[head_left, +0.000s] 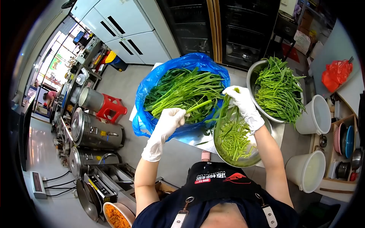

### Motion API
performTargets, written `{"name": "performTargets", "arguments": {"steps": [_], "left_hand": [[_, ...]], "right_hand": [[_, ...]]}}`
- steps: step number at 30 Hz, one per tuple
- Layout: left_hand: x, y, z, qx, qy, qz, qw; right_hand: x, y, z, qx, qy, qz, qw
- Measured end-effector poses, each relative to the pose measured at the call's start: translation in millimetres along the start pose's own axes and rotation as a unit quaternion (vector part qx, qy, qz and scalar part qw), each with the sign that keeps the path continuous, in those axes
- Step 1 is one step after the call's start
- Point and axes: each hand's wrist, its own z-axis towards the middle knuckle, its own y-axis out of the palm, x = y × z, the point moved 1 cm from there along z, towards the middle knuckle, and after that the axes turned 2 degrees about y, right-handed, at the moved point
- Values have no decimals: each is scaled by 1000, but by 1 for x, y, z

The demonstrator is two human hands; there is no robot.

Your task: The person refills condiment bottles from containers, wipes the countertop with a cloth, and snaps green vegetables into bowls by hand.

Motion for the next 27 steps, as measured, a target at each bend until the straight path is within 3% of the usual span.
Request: {"name": "performTargets", "arguments": {"steps": [2, 4, 6, 8, 10, 14, 17, 20, 22, 24, 25, 27], "left_hand": [[5, 7, 4, -6, -2, -1, 1000], [6, 20, 12, -19, 8, 5, 1000], [11, 31, 17, -48, 20, -7, 999], [16, 37, 18, -62, 8, -24, 998], [18, 42, 20, -39, -3, -47, 998], [7, 39, 26, -81, -20, -82, 993], [10, 47, 30, -86, -4, -36, 996], [21, 62, 29, -91, 28, 3, 995], [29, 73, 27, -105, 44, 15, 993], [22, 81, 36, -127, 68, -36, 989], [20, 84, 39, -133, 76, -46, 987], [20, 92, 41, -130, 78, -55, 987]], "right_hand": [[-27, 12, -12, -34, -47, -49, 997], [-29, 36, -18, -47, -250, -132, 958], [-27, 58, -24, -39, -346, -259, 901], [-13, 66, -23, -28, -384, -420, 822], [-6, 59, -22, -41, -388, -406, 827], [15, 47, -25, -41, -428, -438, 789], [26, 41, -28, -46, -416, -532, 735], [18, 25, -32, -79, -420, -540, 725], [13, 15, -33, -100, -371, -562, 733], [14, 6, -35, -62, -366, -506, 778], [16, 0, -35, -47, -358, -395, 845], [17, -6, -38, -45, -241, -277, 929]]}}
